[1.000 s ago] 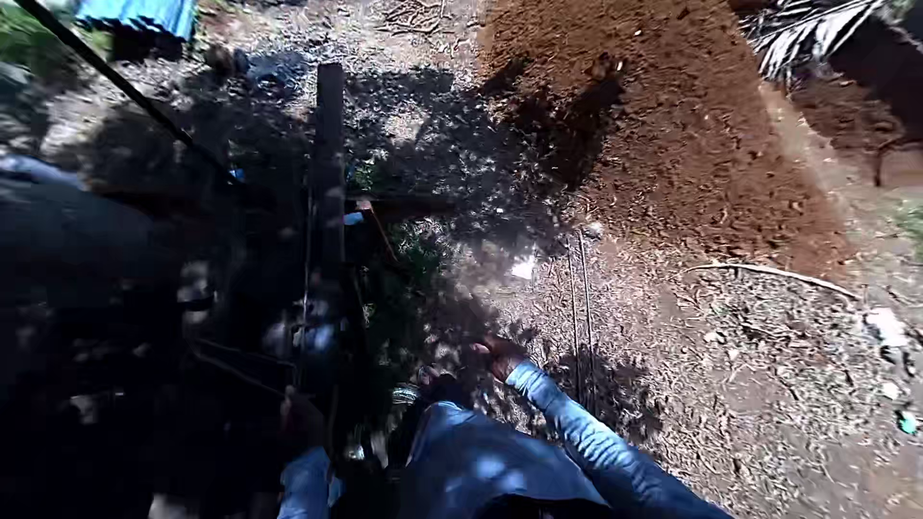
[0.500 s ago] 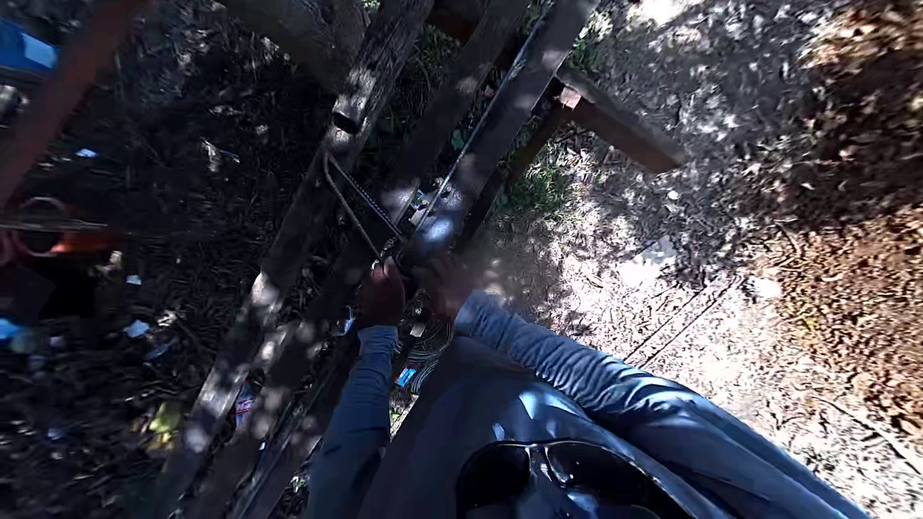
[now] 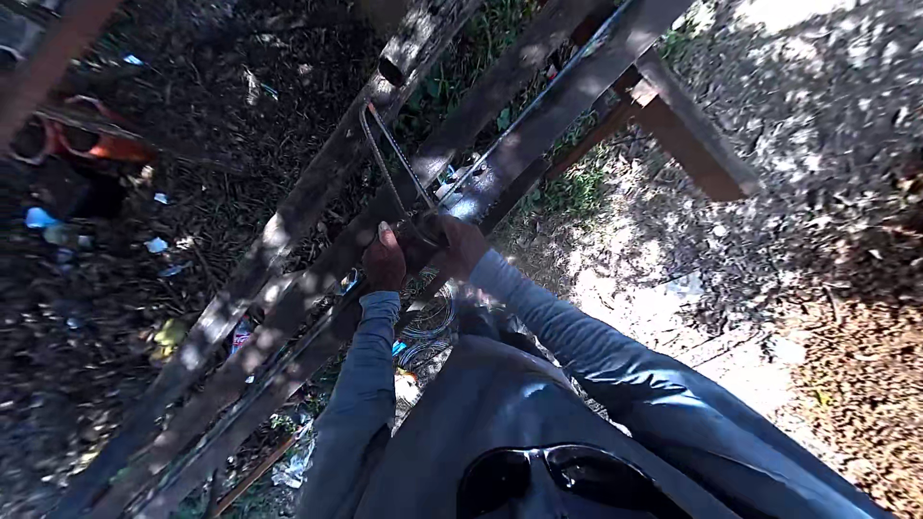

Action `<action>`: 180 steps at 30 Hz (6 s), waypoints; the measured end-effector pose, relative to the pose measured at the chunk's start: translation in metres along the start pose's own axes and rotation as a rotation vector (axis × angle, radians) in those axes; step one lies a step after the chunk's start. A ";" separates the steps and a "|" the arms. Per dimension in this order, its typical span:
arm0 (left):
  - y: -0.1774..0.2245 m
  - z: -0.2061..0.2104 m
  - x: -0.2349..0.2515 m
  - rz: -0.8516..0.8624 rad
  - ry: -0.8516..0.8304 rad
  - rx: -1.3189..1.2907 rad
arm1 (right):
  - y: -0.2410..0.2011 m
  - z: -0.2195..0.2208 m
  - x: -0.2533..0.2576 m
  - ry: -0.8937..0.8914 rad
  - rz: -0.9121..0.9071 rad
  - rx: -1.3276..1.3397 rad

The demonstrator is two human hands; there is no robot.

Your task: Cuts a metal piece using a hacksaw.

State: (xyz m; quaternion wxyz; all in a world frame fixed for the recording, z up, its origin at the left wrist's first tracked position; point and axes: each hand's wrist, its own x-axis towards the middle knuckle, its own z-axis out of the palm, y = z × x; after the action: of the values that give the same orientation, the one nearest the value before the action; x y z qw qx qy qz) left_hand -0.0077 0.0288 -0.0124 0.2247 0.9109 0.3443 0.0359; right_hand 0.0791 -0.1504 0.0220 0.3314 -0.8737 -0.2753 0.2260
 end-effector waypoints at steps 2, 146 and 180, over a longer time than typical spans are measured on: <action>0.005 0.005 0.011 -0.049 0.001 0.023 | 0.003 -0.015 -0.003 0.107 -0.009 0.185; 0.025 0.014 0.022 -0.209 -0.067 0.349 | 0.066 -0.044 -0.066 0.190 0.189 0.102; 0.023 0.016 0.020 -0.191 -0.043 0.347 | 0.067 -0.041 -0.077 0.179 0.187 0.070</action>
State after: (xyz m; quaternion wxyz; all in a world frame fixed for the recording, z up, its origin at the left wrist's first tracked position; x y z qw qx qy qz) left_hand 0.0253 0.0205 -0.0187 0.0739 0.8997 0.4253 -0.0647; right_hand 0.0676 -0.2593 0.0191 0.3625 -0.9000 -0.1539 0.1868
